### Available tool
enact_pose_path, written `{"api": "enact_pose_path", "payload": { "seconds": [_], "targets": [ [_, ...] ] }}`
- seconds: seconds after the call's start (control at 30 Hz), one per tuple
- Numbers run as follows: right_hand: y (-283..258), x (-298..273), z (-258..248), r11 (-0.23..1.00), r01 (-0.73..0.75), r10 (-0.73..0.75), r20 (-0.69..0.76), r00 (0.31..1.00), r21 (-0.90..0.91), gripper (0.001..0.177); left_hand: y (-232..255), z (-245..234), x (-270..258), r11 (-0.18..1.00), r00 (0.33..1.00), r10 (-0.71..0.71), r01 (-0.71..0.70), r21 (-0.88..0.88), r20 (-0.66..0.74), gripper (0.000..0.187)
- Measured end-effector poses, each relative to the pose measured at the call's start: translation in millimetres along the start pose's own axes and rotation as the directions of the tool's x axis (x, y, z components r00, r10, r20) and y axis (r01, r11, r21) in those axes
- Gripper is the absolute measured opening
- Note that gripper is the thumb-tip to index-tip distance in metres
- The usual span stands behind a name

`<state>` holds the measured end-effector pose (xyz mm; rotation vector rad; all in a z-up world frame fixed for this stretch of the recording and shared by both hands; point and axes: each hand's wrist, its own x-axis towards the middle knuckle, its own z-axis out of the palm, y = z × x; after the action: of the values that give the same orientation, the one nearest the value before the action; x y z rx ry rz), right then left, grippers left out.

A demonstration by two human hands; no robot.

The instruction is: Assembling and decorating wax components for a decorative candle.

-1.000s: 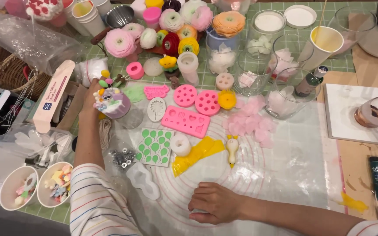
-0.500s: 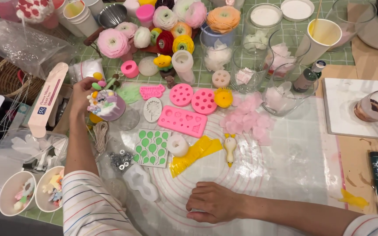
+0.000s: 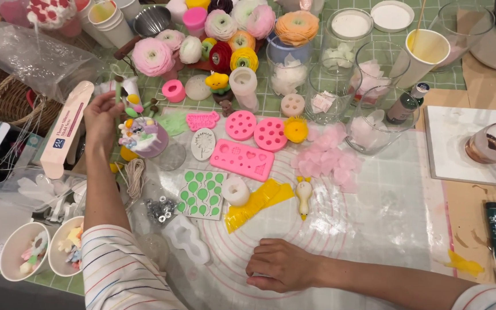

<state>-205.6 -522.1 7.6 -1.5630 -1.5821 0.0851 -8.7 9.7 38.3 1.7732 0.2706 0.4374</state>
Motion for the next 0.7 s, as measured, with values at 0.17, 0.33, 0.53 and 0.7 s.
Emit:
{"api": "enact_pose_path", "payload": {
  "seconds": [0.17,0.33,0.53,0.7],
  "targets": [
    [-1,0,1,1.0,-0.007,0.007,-0.006,1.0,0.002,0.016,29,2,-1,0.961,1.0,-0.004,0.011,-0.275,0.024,0.033],
    [0,0,1,1.0,-0.008,0.008,0.001,1.0,-0.009,0.016,0,-7,14,0.97,0.995,-0.025,0.047,-0.239,0.092,0.035],
    [-2,1,0,1.0,-0.016,0.016,-0.014,1.0,0.001,0.016,-20,-1,10,0.994,0.989,-0.1,0.094,0.052,0.108,0.046],
    [-2,1,1,1.0,-0.018,0.018,-0.019,1.0,0.001,0.016,-22,3,13,0.991,0.984,-0.133,0.129,0.039,0.116,0.038]
  ]
}}
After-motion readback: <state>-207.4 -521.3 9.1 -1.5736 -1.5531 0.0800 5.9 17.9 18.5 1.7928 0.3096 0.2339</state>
